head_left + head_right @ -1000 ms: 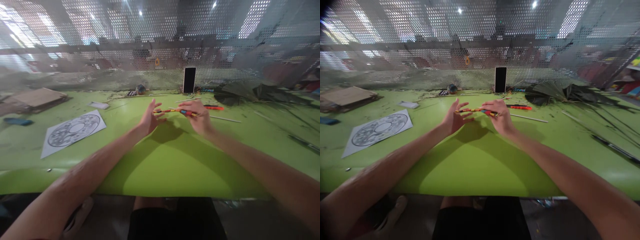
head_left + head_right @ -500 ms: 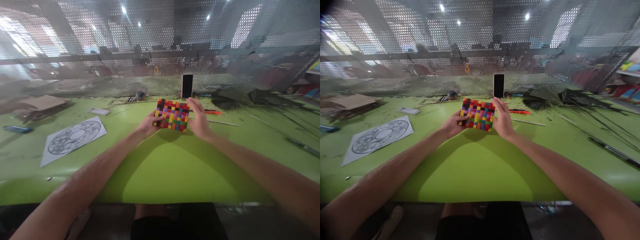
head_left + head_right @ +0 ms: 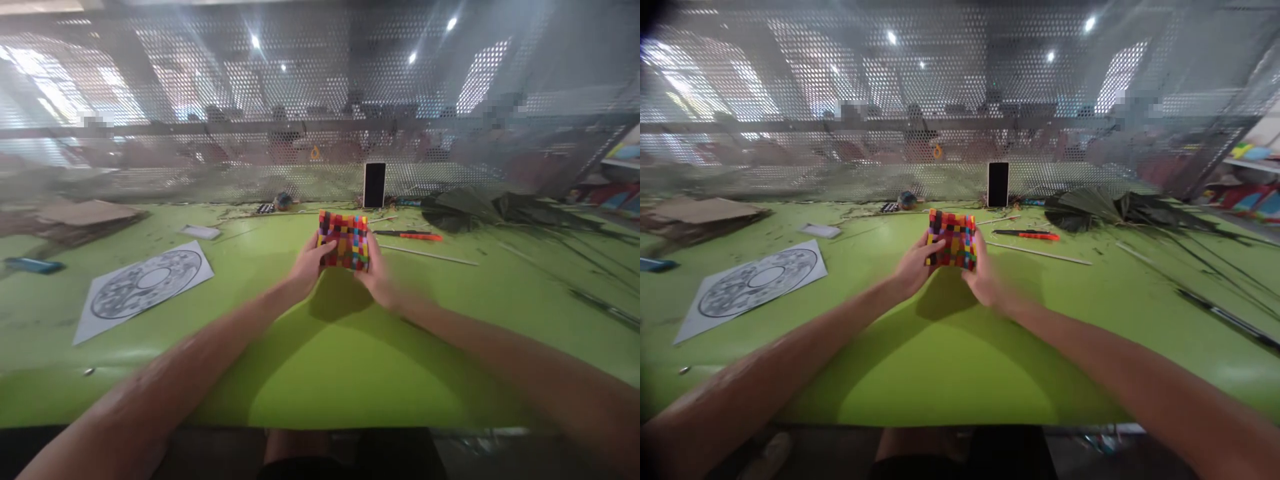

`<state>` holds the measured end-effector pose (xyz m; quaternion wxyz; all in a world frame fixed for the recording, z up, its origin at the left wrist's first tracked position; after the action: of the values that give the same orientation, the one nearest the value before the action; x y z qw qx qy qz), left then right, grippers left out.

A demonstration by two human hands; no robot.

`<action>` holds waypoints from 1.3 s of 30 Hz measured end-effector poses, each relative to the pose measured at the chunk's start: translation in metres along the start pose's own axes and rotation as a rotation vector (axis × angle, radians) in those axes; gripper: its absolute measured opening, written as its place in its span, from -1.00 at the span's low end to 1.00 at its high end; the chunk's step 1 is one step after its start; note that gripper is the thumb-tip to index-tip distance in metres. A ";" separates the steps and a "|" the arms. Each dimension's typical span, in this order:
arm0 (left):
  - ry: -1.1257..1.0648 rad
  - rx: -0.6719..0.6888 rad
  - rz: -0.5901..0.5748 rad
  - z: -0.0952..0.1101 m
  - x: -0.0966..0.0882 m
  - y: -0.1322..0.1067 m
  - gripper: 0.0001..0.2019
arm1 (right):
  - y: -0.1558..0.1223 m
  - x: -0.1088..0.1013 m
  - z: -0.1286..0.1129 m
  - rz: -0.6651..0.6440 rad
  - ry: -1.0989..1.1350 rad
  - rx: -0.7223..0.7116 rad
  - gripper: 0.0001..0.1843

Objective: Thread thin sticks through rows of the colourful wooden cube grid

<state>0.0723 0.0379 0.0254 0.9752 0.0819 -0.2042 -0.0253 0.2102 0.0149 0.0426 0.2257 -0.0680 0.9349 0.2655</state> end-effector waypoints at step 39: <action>-0.007 0.095 -0.037 0.005 0.005 -0.008 -0.64 | -0.032 0.020 -0.051 0.005 -0.353 -0.260 0.11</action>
<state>0.0746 0.0291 0.0306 0.9688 0.1318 -0.2071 -0.0340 0.1811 -0.0390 0.0571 0.3744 -0.0465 0.8388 0.3924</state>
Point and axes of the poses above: each hand's wrist, its own y-axis towards the middle knuckle, its own x-axis out of the palm, z = x × y, the point moved 9 cm from there along y, towards the middle knuckle, and after that the axes turned 8 degrees about x, right-handed, at the moved point
